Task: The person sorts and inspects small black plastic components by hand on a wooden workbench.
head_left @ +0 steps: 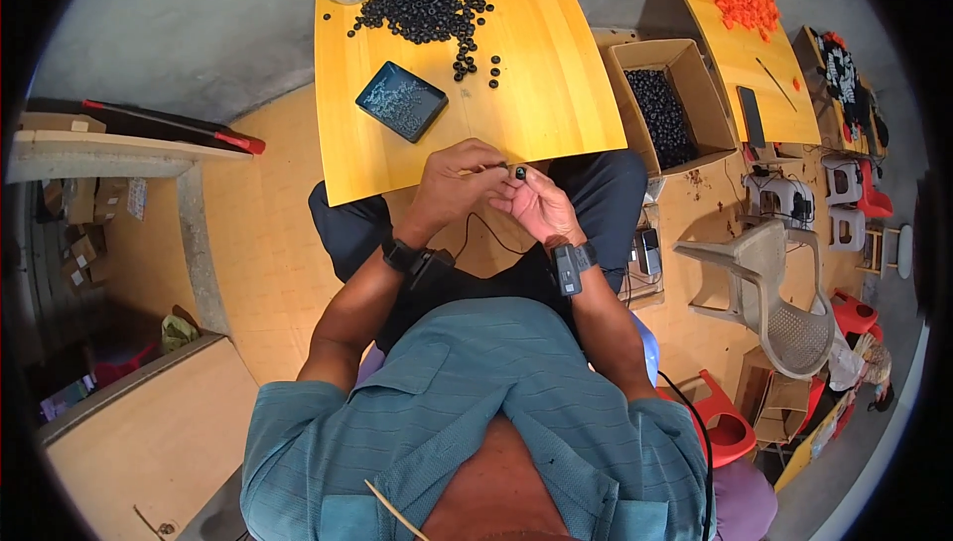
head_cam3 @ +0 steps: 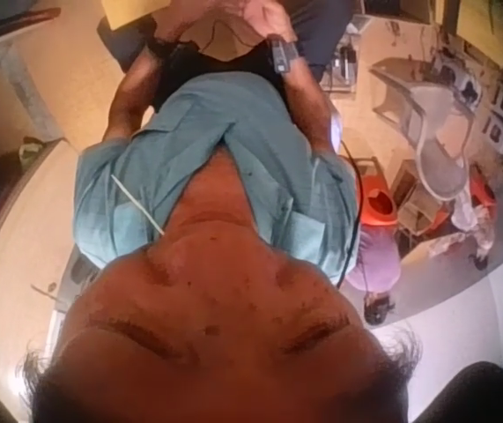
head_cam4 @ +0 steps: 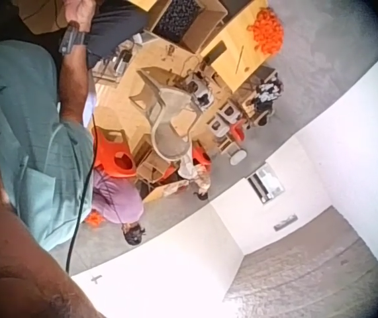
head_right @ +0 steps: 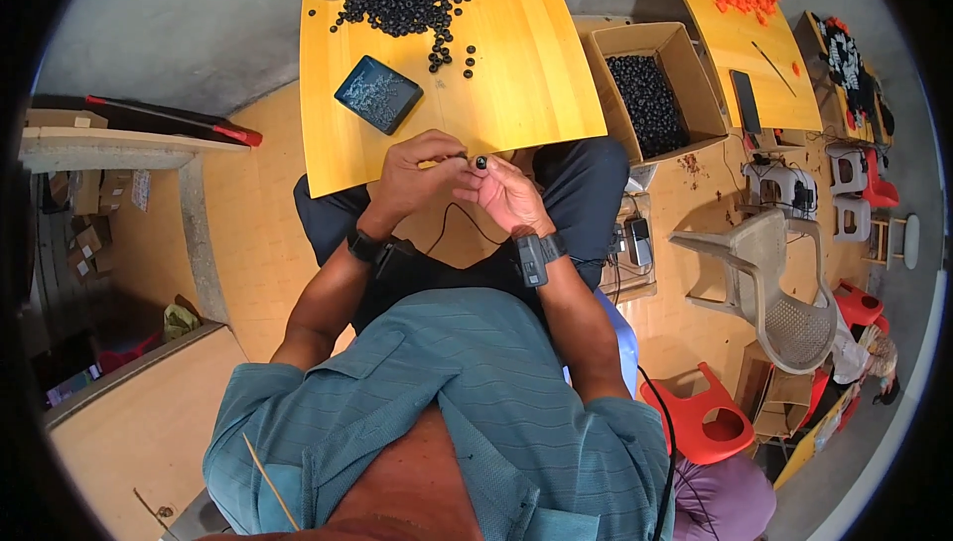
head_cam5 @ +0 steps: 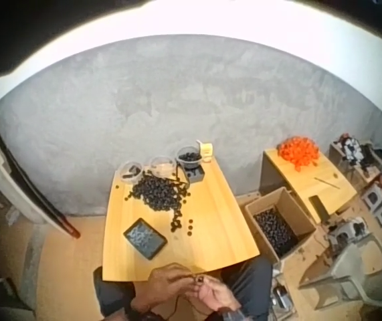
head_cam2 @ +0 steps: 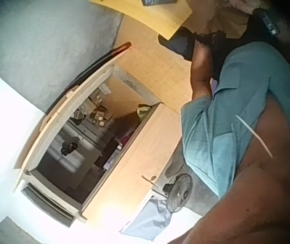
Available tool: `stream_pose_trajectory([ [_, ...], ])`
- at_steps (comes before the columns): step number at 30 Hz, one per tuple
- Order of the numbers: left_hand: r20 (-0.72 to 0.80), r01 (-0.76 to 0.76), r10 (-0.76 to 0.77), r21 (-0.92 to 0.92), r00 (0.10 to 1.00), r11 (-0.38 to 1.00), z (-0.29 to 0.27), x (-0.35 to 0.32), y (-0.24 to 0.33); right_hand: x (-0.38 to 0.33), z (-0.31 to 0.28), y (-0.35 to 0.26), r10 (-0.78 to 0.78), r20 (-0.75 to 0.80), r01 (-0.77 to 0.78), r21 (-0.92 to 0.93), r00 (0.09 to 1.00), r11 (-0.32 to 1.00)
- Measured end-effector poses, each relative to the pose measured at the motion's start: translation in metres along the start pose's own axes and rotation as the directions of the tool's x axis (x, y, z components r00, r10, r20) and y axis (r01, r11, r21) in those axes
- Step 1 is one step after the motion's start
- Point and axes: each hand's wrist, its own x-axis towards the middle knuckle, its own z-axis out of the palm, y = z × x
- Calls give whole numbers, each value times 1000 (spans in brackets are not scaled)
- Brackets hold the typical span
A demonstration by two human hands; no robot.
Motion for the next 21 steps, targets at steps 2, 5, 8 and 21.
stream_pose_trajectory([
  [2, -37, 153, -173, -304, 984, 940, 5, -3, -5, 1, 5, 0, 15, -52, -17, -35, 999, 999],
  [5, -35, 195, -233, -432, 972, 881, 9, -5, -12, 2, 15, 1, 19, -149, -28, -59, 989, 998],
  [8, -81, 164, -222, -443, 972, 881, 11, -6, -18, 2, 21, 4, 12, -180, -26, -73, 984, 997],
  [21, -118, 124, -196, -445, 973, 887, 13, -7, -25, 3, 31, 9, -6, -244, -10, -67, 970, 998],
])
